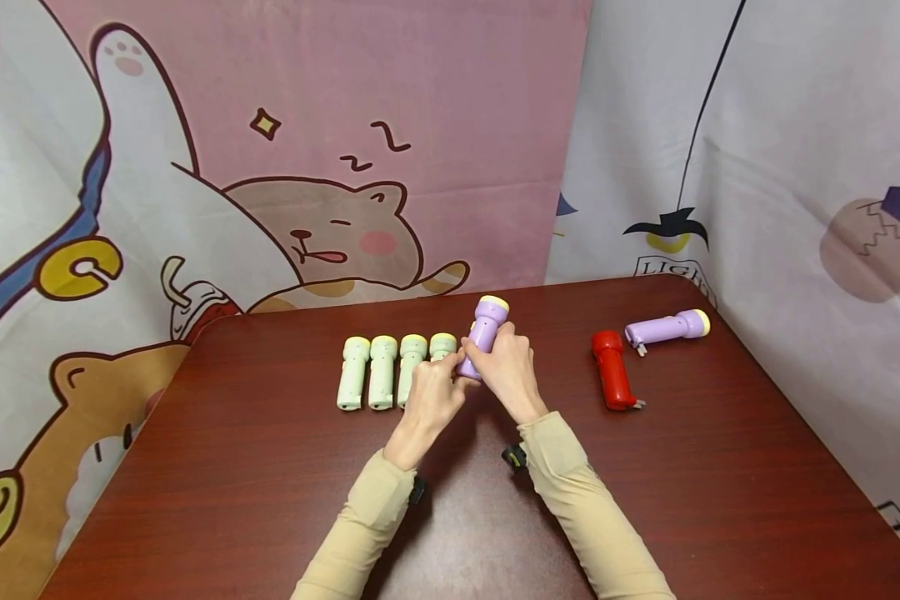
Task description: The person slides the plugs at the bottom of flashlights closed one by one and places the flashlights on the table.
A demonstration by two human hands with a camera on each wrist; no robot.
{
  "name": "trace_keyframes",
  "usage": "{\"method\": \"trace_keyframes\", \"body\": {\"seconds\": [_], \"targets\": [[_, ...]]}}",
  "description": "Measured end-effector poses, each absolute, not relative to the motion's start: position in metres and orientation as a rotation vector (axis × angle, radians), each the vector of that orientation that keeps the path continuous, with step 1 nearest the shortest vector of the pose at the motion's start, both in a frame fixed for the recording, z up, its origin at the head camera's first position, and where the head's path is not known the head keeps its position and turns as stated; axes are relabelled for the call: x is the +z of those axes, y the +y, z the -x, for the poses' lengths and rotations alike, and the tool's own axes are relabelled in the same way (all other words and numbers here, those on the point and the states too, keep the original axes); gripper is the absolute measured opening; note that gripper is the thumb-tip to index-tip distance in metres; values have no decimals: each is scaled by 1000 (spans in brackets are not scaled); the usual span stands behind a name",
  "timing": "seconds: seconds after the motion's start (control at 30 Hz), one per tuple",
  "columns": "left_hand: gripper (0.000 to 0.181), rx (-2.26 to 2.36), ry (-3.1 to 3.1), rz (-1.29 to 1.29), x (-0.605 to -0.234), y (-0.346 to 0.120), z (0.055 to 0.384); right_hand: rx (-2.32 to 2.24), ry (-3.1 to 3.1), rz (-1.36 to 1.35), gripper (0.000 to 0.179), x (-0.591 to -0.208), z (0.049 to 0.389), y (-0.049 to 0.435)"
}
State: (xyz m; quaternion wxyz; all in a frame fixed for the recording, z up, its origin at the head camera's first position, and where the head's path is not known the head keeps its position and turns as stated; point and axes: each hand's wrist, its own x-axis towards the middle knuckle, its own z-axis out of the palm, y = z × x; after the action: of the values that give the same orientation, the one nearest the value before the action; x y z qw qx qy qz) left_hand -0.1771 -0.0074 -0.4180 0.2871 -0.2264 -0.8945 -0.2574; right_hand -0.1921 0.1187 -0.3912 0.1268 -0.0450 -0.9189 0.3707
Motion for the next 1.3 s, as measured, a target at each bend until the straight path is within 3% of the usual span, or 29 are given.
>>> {"method": "trace_keyframes", "body": {"seconds": [1.3], "targets": [[21,-715,-2404,613,-419,-11,175,1087,-2666,93,47,-392,190,118]]}}
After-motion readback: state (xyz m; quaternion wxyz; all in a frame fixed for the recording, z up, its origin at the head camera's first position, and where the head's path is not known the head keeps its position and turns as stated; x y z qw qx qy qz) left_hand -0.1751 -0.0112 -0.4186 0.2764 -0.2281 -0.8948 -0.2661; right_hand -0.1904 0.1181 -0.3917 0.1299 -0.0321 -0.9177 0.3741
